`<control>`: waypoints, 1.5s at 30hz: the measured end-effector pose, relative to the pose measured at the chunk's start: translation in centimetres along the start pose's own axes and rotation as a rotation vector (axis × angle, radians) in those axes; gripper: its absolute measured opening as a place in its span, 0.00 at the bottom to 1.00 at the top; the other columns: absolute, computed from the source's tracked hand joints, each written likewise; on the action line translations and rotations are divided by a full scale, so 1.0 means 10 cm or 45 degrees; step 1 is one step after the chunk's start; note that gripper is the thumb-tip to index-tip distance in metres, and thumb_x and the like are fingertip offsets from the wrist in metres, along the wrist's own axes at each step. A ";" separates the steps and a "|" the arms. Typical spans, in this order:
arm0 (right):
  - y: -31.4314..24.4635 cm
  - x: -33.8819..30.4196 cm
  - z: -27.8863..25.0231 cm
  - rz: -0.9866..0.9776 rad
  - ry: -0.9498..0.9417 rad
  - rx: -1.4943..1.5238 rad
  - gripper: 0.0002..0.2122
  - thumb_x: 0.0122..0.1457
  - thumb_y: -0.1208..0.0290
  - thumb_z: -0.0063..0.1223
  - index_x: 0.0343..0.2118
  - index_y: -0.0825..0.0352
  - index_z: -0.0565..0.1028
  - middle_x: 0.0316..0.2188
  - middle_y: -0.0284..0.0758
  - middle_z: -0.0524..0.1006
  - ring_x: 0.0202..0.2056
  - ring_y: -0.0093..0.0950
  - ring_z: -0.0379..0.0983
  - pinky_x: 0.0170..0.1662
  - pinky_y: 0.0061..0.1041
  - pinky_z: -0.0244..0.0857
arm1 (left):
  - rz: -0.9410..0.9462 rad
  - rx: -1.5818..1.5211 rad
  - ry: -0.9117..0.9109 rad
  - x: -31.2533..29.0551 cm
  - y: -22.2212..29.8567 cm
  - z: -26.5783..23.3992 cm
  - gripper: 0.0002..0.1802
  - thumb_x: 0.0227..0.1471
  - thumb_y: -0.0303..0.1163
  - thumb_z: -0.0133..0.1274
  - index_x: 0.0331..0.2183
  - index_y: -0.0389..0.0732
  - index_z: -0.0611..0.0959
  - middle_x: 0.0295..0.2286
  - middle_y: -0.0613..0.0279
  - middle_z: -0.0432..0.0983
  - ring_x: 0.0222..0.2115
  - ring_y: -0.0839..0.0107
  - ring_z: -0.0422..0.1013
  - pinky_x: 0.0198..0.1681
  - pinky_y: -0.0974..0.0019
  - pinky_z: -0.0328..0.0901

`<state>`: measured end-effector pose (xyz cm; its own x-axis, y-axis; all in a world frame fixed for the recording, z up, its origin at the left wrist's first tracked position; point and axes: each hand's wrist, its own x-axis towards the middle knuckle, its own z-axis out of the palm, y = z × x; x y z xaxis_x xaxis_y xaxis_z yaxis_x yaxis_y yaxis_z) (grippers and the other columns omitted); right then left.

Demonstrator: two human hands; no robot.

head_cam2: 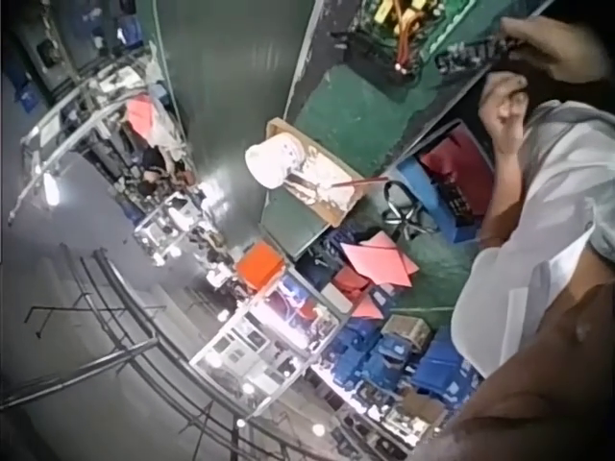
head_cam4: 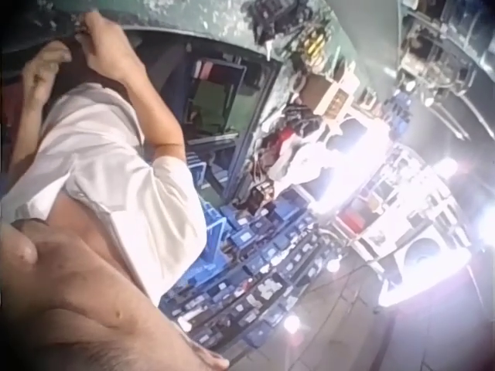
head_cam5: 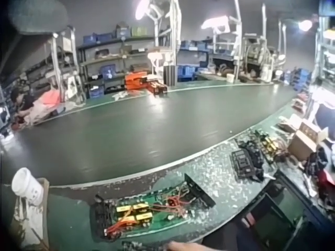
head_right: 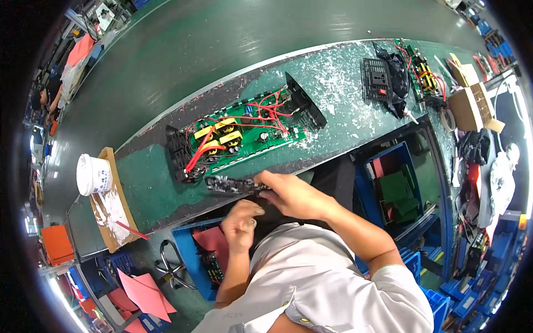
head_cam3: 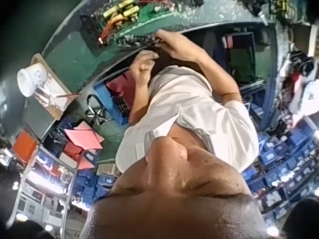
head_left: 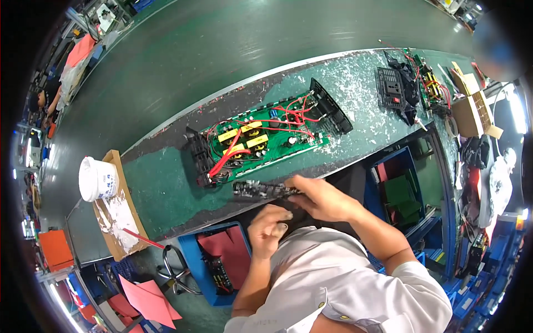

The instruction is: Assembling electronic components onto a circuit board and applying a sealant paste using a brush.

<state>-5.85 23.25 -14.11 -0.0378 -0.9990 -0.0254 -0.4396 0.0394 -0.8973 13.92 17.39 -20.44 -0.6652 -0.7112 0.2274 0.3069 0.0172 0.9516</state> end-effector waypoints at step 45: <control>-0.13 0.17 -0.57 -0.081 0.129 -0.173 0.12 0.56 0.75 0.59 0.42 0.72 0.75 0.33 0.47 0.78 0.36 0.48 0.75 0.38 0.38 0.68 | -0.307 -0.262 -1.289 -0.12 0.13 0.19 0.26 0.51 0.22 0.60 0.52 0.34 0.75 0.50 0.55 0.70 0.53 0.68 0.67 0.49 0.69 0.67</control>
<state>-10.44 21.62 -10.48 -0.0934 -0.9924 0.0806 -0.5608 -0.0145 -0.8278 13.82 19.58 -19.05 -0.9516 0.2387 0.1938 0.1377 -0.2328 0.9627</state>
